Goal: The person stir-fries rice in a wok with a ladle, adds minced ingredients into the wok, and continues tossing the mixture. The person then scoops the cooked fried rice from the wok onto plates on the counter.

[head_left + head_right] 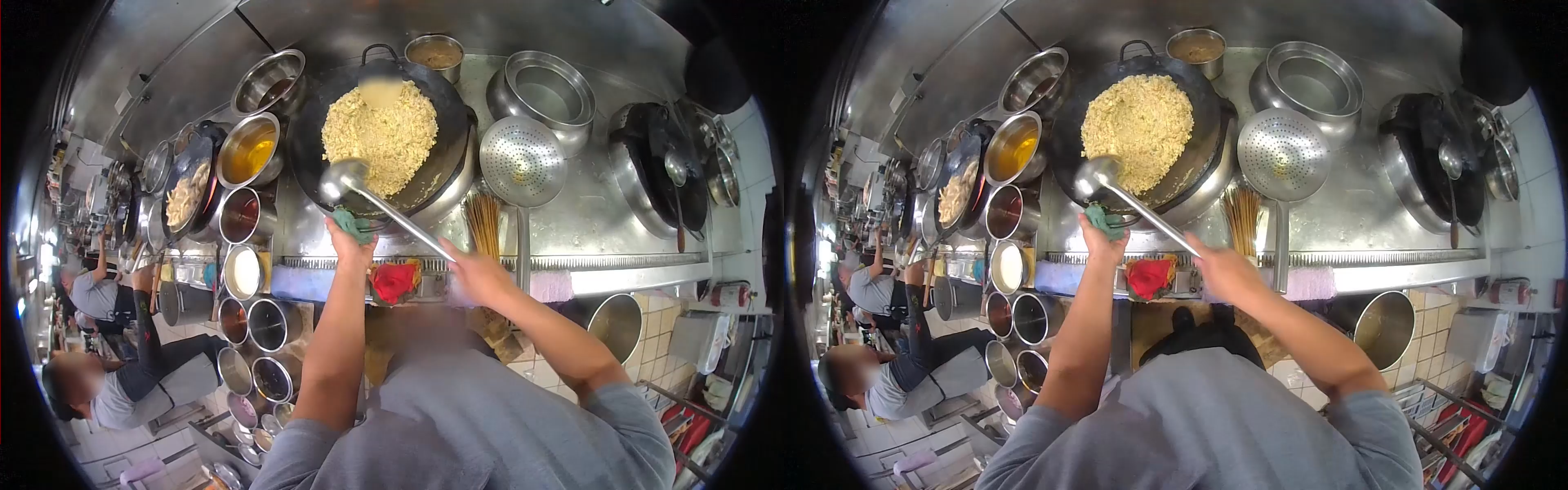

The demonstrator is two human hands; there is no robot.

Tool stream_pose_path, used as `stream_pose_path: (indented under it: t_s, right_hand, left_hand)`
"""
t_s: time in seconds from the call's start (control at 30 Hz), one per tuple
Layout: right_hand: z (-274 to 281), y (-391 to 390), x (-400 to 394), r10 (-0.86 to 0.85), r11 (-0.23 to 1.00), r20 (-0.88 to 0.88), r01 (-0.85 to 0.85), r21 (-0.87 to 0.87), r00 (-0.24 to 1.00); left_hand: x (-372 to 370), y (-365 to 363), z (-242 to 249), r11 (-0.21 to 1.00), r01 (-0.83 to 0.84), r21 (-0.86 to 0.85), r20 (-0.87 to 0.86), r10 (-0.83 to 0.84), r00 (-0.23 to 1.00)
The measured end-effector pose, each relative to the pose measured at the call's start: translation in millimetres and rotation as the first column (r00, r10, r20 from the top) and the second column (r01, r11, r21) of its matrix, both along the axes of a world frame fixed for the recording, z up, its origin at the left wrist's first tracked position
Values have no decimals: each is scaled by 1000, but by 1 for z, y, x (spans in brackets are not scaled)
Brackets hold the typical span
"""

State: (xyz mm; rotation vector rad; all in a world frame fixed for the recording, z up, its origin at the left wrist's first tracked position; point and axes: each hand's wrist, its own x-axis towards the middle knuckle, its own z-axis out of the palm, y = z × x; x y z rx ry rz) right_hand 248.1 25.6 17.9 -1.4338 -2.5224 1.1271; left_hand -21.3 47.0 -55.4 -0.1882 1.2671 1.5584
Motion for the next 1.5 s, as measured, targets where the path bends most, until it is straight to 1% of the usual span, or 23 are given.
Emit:
stream_pose_path:
  t_s: [0.13, 0.17, 0.23, 0.3, 0.37, 0.43, 0.5, 0.57, 0.63, 0.73, 0.8, 0.9, 0.97, 1.03, 1.07, 1.13, 1.2, 1.27, 1.3, 1.37, 1.4, 1.43, 1.5]
  right_hand:
    - [4, -29, 109, -56, 992, 163, 36, 121, 985]
    - [16, -26, 124, -94, 973, 291, 26, 231, 952]
    - [35, 0, 134, -181, 961, 422, 67, 270, 888]
    - [33, 30, 112, -227, 922, 325, 95, 376, 918]
    - [9, 60, 65, -219, 908, 261, 98, 406, 940]
    - [-11, 74, 6, -163, 945, 207, 92, 315, 965]
    - [-34, 63, -40, -223, 964, 139, 198, 175, 965]
    - [-36, 35, -59, -189, 968, 143, 160, 192, 972]
    - [-12, 9, -42, -162, 984, 111, 153, 87, 980]
    - [11, 0, 8, -104, 989, 160, 86, 117, 982]
    - [33, 8, 12, -218, 969, 240, 182, 164, 946]
    - [9, 48, -39, -326, 929, 208, 272, 251, 922]
    - [-39, 63, -77, -330, 932, 61, 315, 179, 942]
    - [-19, 41, -117, -316, 945, 170, 293, 149, 933]
    - [-14, 26, -113, -316, 947, 64, 310, 89, 947]
    - [-7, 2, -88, -203, 977, 196, 186, 103, 959]
    - [-11, -19, -44, -142, 975, 214, 99, 201, 966]
    - [29, -21, -25, -229, 969, 380, 172, 177, 896]
    - [30, -10, -30, -233, 967, 377, 173, 185, 897]
    - [17, 22, -38, -401, 892, 276, 303, 336, 874]
    - [-10, 47, -50, -422, 884, 193, 355, 305, 886]
    - [-33, 63, -68, -444, 875, 111, 404, 266, 889]
    - [-35, 54, -119, -442, 873, -1, 431, 230, 897]
  left_hand:
    - [-4, 0, 0, 999, -26, -26, 67, 28, 997]
    - [-5, 1, -1, 998, -20, -59, 82, 25, 996]
    - [-15, -4, 7, 999, 40, 8, 87, -41, 995]
    - [-23, -3, 19, 948, 315, -43, 80, -311, 947]
    - [-19, -4, 30, 929, 369, -18, 65, -367, 928]
    - [-14, 2, 15, 861, 507, -43, 159, -495, 854]
    - [-12, 17, -13, 851, 524, -34, 172, -511, 842]
    - [-3, 26, -17, 902, 421, -99, 150, -405, 902]
    - [-8, 23, -28, 903, 425, -60, 170, -410, 896]
    - [-19, 15, -20, 894, 445, -44, 185, -431, 883]
    - [-30, 11, -17, 878, 477, -36, 215, -460, 862]
    - [-37, 11, -19, 867, 497, 22, 216, -490, 845]
    - [-35, 12, -8, 870, 493, 13, 205, -485, 850]
    - [-38, 13, -15, 854, 520, -21, 212, -504, 837]
    - [-38, 12, -13, 853, 522, -13, 211, -508, 835]
    - [-38, 11, -7, 842, 539, 4, 186, -530, 827]
    - [-40, 16, -25, 833, 553, 12, 165, -547, 820]
    - [-42, 19, -35, 820, 572, 6, 148, -567, 810]
    - [-42, 19, -35, 819, 573, 13, 142, -569, 810]
    - [-40, 19, -34, 847, 531, 33, 150, -529, 835]
    - [-44, 23, -48, 821, 564, 87, 133, -571, 810]
    - [-41, 17, -26, 815, 572, 90, 130, -579, 805]
    - [-32, -7, 45, 861, 497, 111, 277, -507, 816]
